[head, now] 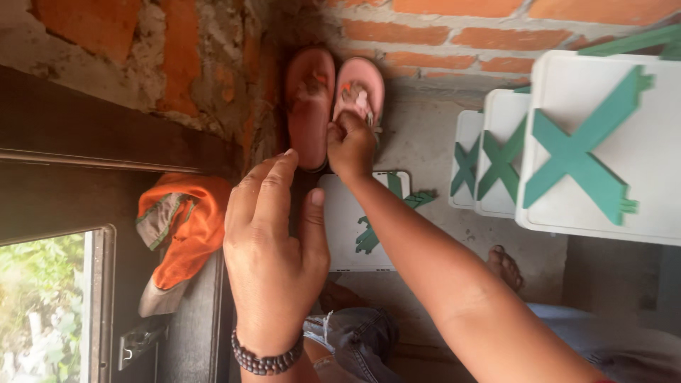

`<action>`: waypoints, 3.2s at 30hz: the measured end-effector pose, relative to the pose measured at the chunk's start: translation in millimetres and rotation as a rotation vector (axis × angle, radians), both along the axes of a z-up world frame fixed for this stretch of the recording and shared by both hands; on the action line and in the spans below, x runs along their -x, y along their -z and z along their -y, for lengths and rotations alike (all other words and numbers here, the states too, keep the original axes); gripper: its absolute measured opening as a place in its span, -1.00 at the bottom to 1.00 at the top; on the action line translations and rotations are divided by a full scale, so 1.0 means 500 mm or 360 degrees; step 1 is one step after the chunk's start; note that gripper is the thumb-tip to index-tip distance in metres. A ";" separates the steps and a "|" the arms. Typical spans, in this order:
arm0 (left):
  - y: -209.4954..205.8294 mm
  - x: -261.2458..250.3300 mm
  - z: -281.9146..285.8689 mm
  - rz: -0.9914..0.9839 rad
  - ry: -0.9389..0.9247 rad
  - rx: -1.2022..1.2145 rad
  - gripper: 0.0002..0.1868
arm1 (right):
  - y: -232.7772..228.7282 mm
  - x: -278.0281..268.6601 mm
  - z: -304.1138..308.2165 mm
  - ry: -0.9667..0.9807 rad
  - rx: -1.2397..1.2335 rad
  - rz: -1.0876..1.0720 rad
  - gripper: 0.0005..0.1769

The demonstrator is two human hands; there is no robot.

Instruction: The person assembles a modular shoe rack by connecting white trays with green X-shaped supports. They place black sandals, light blue slides, and pink flip-flops onto the trays as the structure is built.

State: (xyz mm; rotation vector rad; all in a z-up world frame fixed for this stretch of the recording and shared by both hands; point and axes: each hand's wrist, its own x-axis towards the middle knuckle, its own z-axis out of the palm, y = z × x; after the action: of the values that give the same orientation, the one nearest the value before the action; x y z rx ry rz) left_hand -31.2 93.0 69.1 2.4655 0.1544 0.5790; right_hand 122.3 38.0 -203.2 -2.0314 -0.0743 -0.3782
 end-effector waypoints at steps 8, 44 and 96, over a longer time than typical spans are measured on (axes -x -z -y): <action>0.006 -0.008 0.001 0.0002 -0.0133 0.0040 -0.59 | 0.047 -0.006 0.011 -0.0400 -0.0112 -0.0265 -0.59; 0.052 -0.013 0.242 0.0041 0.0854 -0.0066 -0.62 | 0.167 0.375 0.598 0.0534 -0.0733 -0.1661 -0.64; 0.123 -0.009 0.269 -0.0127 0.0838 -0.0333 -0.66 | 0.115 0.247 0.792 0.0679 -0.1962 -0.1117 -0.79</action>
State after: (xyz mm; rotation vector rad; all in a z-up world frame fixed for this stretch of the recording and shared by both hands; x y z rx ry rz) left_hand -26.8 -41.6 7.7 2.5790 -0.5353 0.2763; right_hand -1.1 -358.2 -260.5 -0.8313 0.8336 0.0787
